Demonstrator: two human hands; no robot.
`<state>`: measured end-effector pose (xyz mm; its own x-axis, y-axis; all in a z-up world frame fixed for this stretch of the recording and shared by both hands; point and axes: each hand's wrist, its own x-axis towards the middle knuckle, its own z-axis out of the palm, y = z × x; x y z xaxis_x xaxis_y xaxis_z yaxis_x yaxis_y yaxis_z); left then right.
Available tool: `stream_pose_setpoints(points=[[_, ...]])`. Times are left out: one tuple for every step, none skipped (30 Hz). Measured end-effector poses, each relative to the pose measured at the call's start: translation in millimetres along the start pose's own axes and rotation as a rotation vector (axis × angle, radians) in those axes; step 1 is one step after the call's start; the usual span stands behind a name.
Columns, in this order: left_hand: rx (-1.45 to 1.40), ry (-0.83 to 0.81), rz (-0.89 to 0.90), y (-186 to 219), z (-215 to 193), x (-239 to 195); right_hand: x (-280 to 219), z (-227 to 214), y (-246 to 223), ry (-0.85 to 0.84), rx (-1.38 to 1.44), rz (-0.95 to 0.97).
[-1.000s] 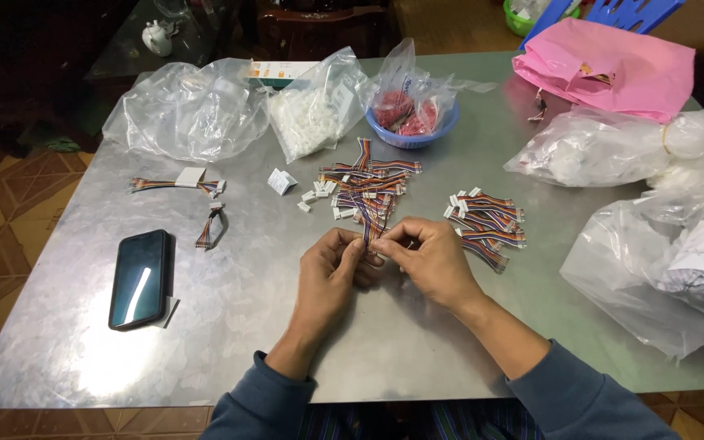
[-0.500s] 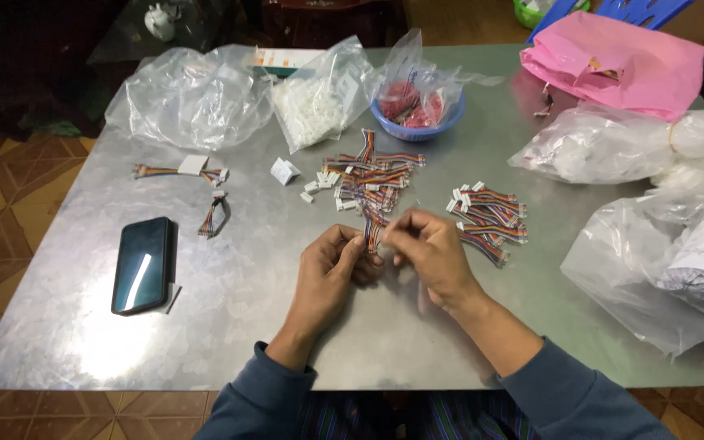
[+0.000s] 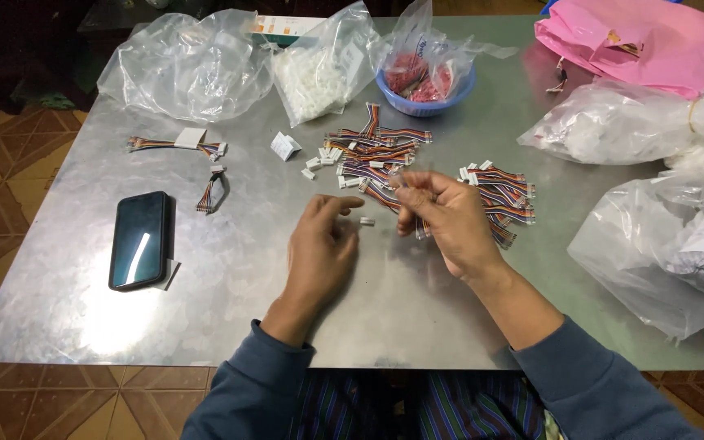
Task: A person is manually attaching small white plastic connectors to multi-colored wire harnesses on a metal table.
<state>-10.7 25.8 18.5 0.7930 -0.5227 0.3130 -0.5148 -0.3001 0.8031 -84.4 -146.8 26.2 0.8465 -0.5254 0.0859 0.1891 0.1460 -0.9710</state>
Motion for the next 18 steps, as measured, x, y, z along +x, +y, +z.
stream_pose_setpoints(points=[[0.000,0.000,0.002,1.7,0.1,0.8,0.6,-0.6,2.9,0.001,0.001,-0.002],[0.105,-0.043,0.018,3.6,0.4,1.6,1.2,-1.4,5.7,-0.022,-0.008,0.002],[0.209,-0.086,0.035,5.6,1.1,2.1,1.4,-2.8,8.5,-0.045,-0.018,0.006],[0.209,-0.087,0.037,5.7,3.1,1.8,0.8,-3.4,7.9,-0.043,-0.017,0.004],[0.258,-0.092,0.053,5.5,4.3,2.1,1.0,-3.2,7.2,-0.052,-0.023,0.023],[0.307,-0.096,0.069,5.0,5.2,2.6,1.3,-2.7,6.5,-0.061,-0.029,0.042],[0.306,-0.096,0.068,1.5,7.3,3.0,0.3,-3.6,6.7,-0.061,-0.030,0.042],[0.314,-0.105,0.084,-2.1,9.2,3.2,-0.7,-4.3,6.9,-0.052,-0.044,0.083],[0.323,-0.111,0.103,-5.3,10.8,4.9,-0.6,-4.8,6.3,-0.043,-0.057,0.119],[0.324,-0.107,0.105,-5.3,10.0,6.0,-0.2,-3.5,5.7,-0.045,-0.058,0.115],[0.269,-0.111,0.038,-5.4,9.6,6.8,-0.4,-2.7,5.3,-0.032,-0.061,0.135],[0.214,-0.115,-0.029,-5.7,9.4,7.8,-0.4,-1.9,5.1,-0.018,-0.064,0.155],[0.212,-0.114,-0.027,-5.7,8.0,8.5,0.0,-2.7,5.9,-0.018,-0.066,0.153],[0.043,-0.098,-0.088,-5.9,6.8,9.2,0.5,-3.5,6.8,-0.017,-0.063,0.159],[-0.125,-0.082,-0.150,-6.3,5.7,8.9,0.2,-4.4,8.3,-0.018,-0.060,0.167],[-0.126,-0.081,-0.151,-4.9,5.9,10.3,-0.1,-4.1,6.6,-0.018,-0.062,0.167],[-0.239,-0.060,-0.155,-3.7,5.8,11.7,-0.4,-3.5,5.3,-0.018,-0.060,0.166],[-0.352,-0.039,-0.160,-2.6,5.7,13.0,-0.7,-2.9,4.1,-0.019,-0.059,0.164]])
